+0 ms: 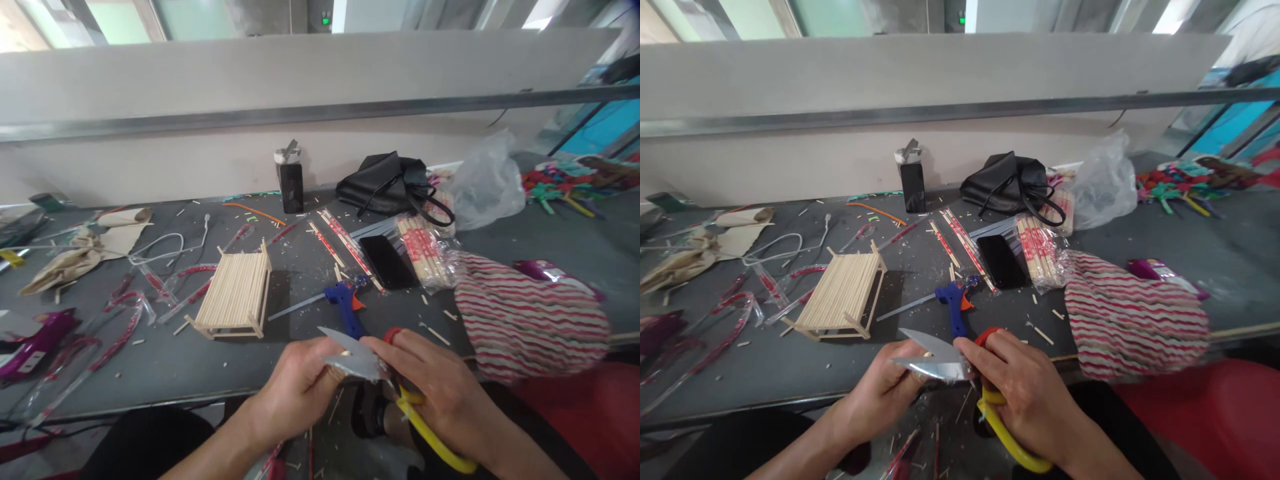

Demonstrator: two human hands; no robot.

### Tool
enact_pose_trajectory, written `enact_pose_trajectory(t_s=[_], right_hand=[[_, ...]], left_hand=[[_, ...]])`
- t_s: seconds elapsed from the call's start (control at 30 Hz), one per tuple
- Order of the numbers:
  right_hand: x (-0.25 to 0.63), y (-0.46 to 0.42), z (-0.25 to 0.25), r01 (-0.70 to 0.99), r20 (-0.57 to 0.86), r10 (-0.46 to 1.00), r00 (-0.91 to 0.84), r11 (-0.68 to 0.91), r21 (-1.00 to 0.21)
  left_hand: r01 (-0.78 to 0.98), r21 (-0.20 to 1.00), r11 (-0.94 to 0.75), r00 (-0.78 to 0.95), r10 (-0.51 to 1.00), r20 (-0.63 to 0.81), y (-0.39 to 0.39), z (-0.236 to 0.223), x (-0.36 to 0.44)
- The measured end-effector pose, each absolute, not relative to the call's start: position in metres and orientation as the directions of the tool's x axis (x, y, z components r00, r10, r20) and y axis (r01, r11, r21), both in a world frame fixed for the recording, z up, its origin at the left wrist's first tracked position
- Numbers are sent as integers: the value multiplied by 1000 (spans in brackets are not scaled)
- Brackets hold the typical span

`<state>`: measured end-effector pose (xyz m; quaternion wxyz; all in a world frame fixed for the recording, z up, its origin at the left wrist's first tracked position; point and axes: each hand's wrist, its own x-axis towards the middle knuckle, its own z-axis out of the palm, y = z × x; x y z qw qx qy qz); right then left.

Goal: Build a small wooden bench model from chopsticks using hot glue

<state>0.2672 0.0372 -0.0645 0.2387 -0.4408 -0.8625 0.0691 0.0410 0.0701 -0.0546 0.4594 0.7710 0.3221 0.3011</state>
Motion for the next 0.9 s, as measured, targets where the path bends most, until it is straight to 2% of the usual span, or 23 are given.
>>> enact_pose_trajectory(t_s=[0.23, 0.53, 0.6, 0.67, 0.77, 0.9], right_hand=[[267, 36, -65, 726, 379, 788, -485, 605, -328], [269, 32, -78, 747, 350, 827, -439, 553, -368], [271, 34, -77, 753, 385, 832, -399, 537, -381], [273, 36, -76, 781, 478, 824, -305, 503, -369], [276, 40, -74, 810, 580, 790, -202, 467, -355], [271, 39, -74, 770, 546, 803, -238, 499, -398]], left_hand=[[312, 837, -450, 615, 767, 183, 70, -57, 40], [319, 850, -419, 593, 788, 166, 70, -58, 44], [275, 898, -344, 585, 801, 127, 70, -56, 46], [217, 946, -241, 574, 816, 76, 68, -52, 48], [133, 991, -35, 543, 838, -44, 66, -48, 50], [-77, 944, 322, 596, 773, -215, 64, -49, 51]])
